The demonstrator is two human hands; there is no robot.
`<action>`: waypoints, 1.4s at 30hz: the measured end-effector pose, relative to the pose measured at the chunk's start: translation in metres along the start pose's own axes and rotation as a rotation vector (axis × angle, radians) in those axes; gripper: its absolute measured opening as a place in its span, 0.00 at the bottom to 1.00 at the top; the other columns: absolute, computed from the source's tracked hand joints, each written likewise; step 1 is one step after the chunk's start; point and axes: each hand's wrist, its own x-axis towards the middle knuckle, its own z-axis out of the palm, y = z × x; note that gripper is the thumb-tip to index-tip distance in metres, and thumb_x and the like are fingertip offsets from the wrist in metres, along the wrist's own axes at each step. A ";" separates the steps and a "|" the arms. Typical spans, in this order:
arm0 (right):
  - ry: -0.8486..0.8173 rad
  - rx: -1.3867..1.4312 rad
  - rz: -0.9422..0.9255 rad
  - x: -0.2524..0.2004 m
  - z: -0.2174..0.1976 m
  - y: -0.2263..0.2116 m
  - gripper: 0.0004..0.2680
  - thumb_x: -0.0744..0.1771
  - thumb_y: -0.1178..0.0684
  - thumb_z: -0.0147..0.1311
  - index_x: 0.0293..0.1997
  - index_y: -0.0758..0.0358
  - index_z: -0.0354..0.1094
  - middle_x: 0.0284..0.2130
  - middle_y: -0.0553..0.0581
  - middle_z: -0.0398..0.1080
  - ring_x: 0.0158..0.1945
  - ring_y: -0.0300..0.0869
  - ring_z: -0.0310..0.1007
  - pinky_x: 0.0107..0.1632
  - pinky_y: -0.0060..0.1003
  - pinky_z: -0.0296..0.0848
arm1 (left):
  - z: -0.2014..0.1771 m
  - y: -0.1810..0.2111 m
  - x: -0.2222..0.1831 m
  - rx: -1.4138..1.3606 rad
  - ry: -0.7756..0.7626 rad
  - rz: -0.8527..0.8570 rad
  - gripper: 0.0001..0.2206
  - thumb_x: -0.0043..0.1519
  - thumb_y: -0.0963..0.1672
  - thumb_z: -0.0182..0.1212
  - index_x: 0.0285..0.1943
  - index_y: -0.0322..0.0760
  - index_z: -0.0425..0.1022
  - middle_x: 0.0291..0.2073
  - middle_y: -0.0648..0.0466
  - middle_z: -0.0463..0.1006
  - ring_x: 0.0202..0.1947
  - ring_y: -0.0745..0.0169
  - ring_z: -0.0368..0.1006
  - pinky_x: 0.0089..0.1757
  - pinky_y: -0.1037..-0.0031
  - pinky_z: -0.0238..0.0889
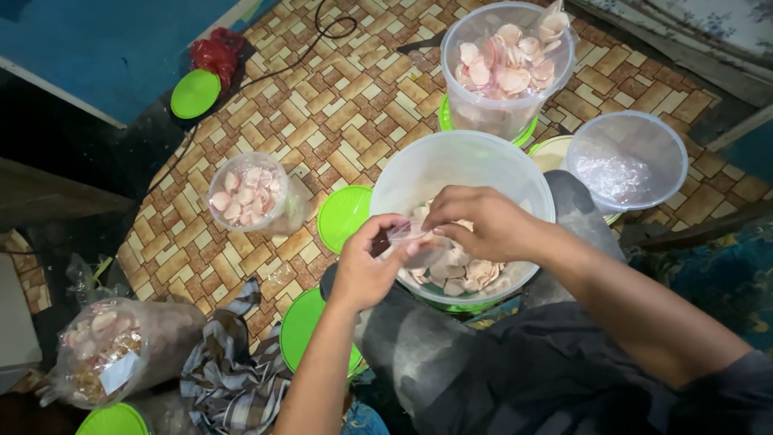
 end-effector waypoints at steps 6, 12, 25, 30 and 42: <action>0.081 -0.009 -0.033 -0.002 0.006 0.002 0.03 0.61 0.63 0.53 0.34 0.65 0.71 0.27 0.59 0.70 0.29 0.50 0.73 0.34 0.38 0.73 | -0.001 -0.002 0.000 -0.024 0.077 0.067 0.03 0.54 0.42 0.62 0.34 0.40 0.76 0.24 0.53 0.77 0.31 0.67 0.72 0.36 0.74 0.68; 0.265 0.140 0.034 -0.014 0.015 0.017 0.09 0.59 0.68 0.55 0.39 0.69 0.69 0.24 0.58 0.70 0.28 0.45 0.75 0.34 0.36 0.74 | 0.000 0.000 -0.002 0.015 0.123 0.080 0.03 0.53 0.42 0.63 0.33 0.40 0.76 0.24 0.53 0.77 0.29 0.67 0.72 0.36 0.75 0.68; 0.270 -0.118 0.085 -0.027 0.040 0.027 0.08 0.56 0.60 0.61 0.32 0.56 0.68 0.22 0.50 0.73 0.30 0.45 0.75 0.37 0.34 0.71 | 0.015 0.004 -0.006 0.485 0.212 0.637 0.01 0.52 0.40 0.60 0.30 0.41 0.73 0.24 0.56 0.72 0.28 0.56 0.71 0.32 0.70 0.65; 0.306 -0.117 0.099 -0.027 0.040 0.016 0.08 0.56 0.61 0.60 0.30 0.57 0.67 0.22 0.50 0.73 0.29 0.45 0.75 0.37 0.31 0.70 | 0.026 -0.012 -0.007 0.692 0.291 0.710 0.03 0.52 0.41 0.56 0.29 0.43 0.67 0.25 0.59 0.67 0.31 0.59 0.68 0.34 0.70 0.59; 0.404 -0.026 -0.049 -0.033 0.032 0.032 0.08 0.57 0.65 0.59 0.28 0.64 0.60 0.24 0.55 0.73 0.28 0.46 0.75 0.34 0.31 0.71 | 0.018 -0.003 -0.005 0.526 0.195 0.670 0.08 0.50 0.37 0.50 0.35 0.38 0.69 0.27 0.55 0.66 0.32 0.52 0.68 0.34 0.69 0.61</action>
